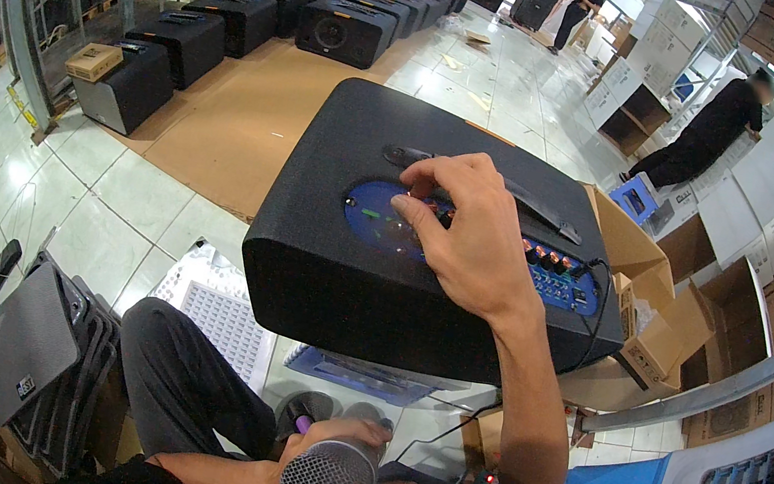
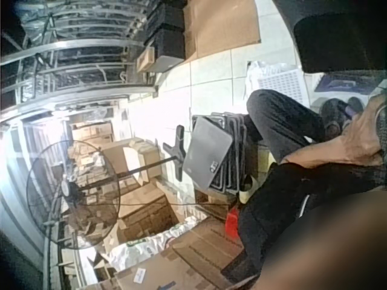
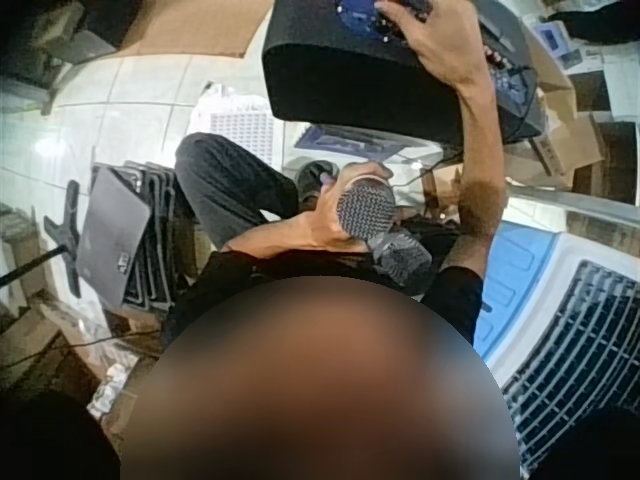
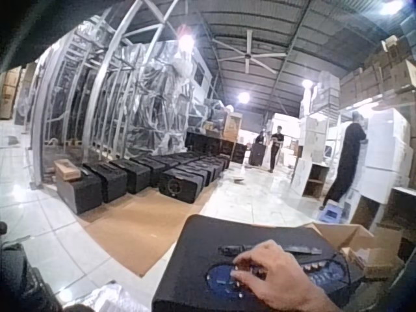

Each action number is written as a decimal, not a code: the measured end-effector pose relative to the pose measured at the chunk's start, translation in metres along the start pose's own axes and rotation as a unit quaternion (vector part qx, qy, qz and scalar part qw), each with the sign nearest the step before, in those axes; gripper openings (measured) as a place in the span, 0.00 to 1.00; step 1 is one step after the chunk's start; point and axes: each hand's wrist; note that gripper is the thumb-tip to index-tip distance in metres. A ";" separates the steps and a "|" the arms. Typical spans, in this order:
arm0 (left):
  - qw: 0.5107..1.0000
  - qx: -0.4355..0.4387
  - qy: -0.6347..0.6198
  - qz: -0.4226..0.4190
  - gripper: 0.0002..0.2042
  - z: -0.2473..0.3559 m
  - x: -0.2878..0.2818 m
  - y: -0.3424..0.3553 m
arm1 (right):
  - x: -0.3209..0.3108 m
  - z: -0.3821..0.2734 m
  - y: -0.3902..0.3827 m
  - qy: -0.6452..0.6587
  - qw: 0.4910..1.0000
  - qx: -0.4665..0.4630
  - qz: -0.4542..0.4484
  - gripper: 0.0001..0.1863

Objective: The person unpacks two wireless microphones from a cardboard box, inserts purple batteries into each, and then tests them by speaking into the mics while adjusting the knobs on a nearby karaoke speaker.

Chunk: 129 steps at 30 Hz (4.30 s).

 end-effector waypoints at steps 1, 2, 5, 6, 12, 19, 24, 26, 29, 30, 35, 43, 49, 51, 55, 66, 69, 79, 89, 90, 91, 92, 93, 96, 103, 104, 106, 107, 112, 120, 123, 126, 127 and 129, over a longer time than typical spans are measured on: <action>1.000 0.013 0.012 0.003 0.51 0.000 0.000 0.001 | 0.000 0.000 0.000 0.011 1.000 0.002 -0.005 0.12; 0.999 0.035 0.032 0.007 0.52 -0.001 -0.001 0.002 | -0.001 -0.001 0.000 0.014 1.000 0.005 -0.004 0.11; 0.998 0.055 0.034 0.011 0.52 -0.002 -0.002 0.003 | -0.001 -0.002 0.000 0.027 1.000 0.008 -0.001 0.12; 0.998 0.047 0.032 0.007 0.51 -0.002 -0.002 0.003 | -0.001 -0.003 -0.001 0.034 0.999 0.007 -0.001 0.11; 1.000 0.003 0.021 -0.003 0.49 0.000 0.002 0.001 | -0.002 -0.003 -0.001 0.049 0.999 -0.008 -0.017 0.09; 0.993 0.100 0.063 0.012 0.48 0.005 -0.007 0.007 | -0.001 0.000 -0.001 0.063 0.998 -0.014 -0.029 0.09; 0.999 0.041 0.002 0.006 0.50 0.008 -0.007 0.005 | -0.003 0.000 -0.001 0.040 0.998 -0.030 -0.030 0.09; 1.000 0.018 0.003 0.002 0.50 0.007 -0.005 0.004 | -0.003 0.000 -0.002 0.037 0.999 -0.026 -0.027 0.09; 1.000 0.003 0.002 -0.015 0.51 0.004 -0.004 0.003 | -0.002 -0.001 -0.002 0.039 0.999 -0.016 -0.013 0.10; 1.000 -0.003 0.002 -0.020 0.51 0.003 -0.005 0.003 | -0.002 -0.001 -0.002 0.037 0.999 -0.013 -0.005 0.10; 0.999 0.015 -0.029 -0.034 0.50 0.001 -0.008 0.004 | -0.001 0.000 -0.001 0.038 0.999 0.006 0.003 0.11; 0.997 0.009 -0.051 -0.057 0.49 0.002 -0.009 0.006 | -0.003 -0.001 -0.001 0.040 0.999 -0.006 -0.005 0.10; 0.998 -0.014 -0.031 -0.058 0.50 0.002 -0.007 0.004 | -0.003 -0.001 -0.001 0.035 0.999 -0.025 -0.013 0.09; 0.999 -0.019 0.009 -0.042 0.50 0.001 -0.004 0.004 | -0.004 -0.001 -0.001 0.038 0.999 -0.026 -0.014 0.09; 0.998 0.040 -0.036 -0.041 0.50 -0.002 -0.004 0.003 | -0.004 0.000 -0.002 0.038 0.999 -0.028 -0.012 0.09; 0.989 0.102 0.086 0.065 0.35 0.013 0.001 0.005 | -0.003 0.000 -0.002 0.014 0.998 -0.031 0.053 0.09; 0.979 0.125 0.134 0.089 0.28 0.019 -0.001 0.006 | 0.001 0.005 -0.001 -0.004 0.988 -0.077 0.136 0.08; 0.983 0.032 -0.042 0.176 0.25 0.024 0.003 0.007 | -0.084 0.033 -0.049 -0.082 0.974 0.047 0.206 0.09; 0.983 0.021 0.120 0.134 0.34 -0.001 0.006 0.010 | -0.098 0.070 -0.098 -0.087 0.983 0.124 0.101 0.20; 0.979 0.029 0.130 0.151 0.35 -0.003 0.010 0.010 | -0.099 0.073 -0.101 -0.087 0.983 0.120 0.112 0.20; 0.977 0.053 0.150 0.140 0.35 -0.006 0.009 0.010 | -0.099 0.077 -0.102 -0.101 0.986 0.085 0.105 0.20; 0.973 0.071 0.148 0.165 0.35 -0.008 0.013 0.010 | -0.099 0.081 -0.102 -0.115 0.985 0.075 0.104 0.20; 0.974 0.048 0.163 0.150 0.35 -0.010 0.014 0.011 | -0.100 0.084 -0.103 -0.130 0.985 0.062 0.092 0.20; 0.970 -0.013 0.136 0.204 0.35 -0.015 0.019 0.014 | -0.099 0.092 -0.100 -0.069 0.994 0.055 0.069 0.20; 0.976 -0.002 0.111 0.185 0.34 -0.007 0.015 0.014 | -0.095 0.087 -0.097 -0.085 0.991 0.084 0.054 0.16; 0.975 -0.003 0.116 0.192 0.33 -0.007 0.016 0.015 | -0.095 0.086 -0.096 -0.093 0.991 0.085 0.052 0.16; 0.971 0.019 0.111 0.213 0.32 -0.010 0.019 0.016 | -0.098 0.085 -0.094 -0.115 0.989 0.081 0.042 0.14; 0.968 0.039 0.103 0.227 0.32 -0.012 0.020 0.017 | -0.101 0.084 -0.093 -0.128 0.988 0.077 0.033 0.14; 0.978 -0.041 0.050 0.196 0.32 -0.013 0.020 0.009 | -0.104 0.084 -0.088 -0.146 0.987 0.059 0.030 0.12; 0.964 -0.034 0.167 0.205 0.38 -0.010 0.024 0.009 | -0.102 0.089 -0.089 -0.138 0.988 0.055 0.031 0.14; 0.950 -0.066 0.236 0.193 0.37 -0.008 0.023 0.009 | -0.099 0.092 -0.090 -0.116 0.991 0.042 0.044 0.14; 0.961 -0.071 0.175 0.201 0.37 -0.005 0.023 0.008 | -0.097 0.092 -0.090 -0.094 0.993 0.057 0.043 0.14; 0.963 -0.060 0.152 0.214 0.37 -0.004 0.023 0.008 | -0.096 0.091 -0.091 -0.100 0.992 0.068 0.040 0.14; 0.965 -0.049 0.139 0.219 0.37 -0.003 0.023 0.008 | -0.095 0.089 -0.091 -0.098 0.991 0.074 0.044 0.14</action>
Point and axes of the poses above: each hand's wrist, its own y-axis towards the middle knuckle, its own x-axis out of the palm, z = x × y, and after that the axes turned 1 degree about y, right-handed
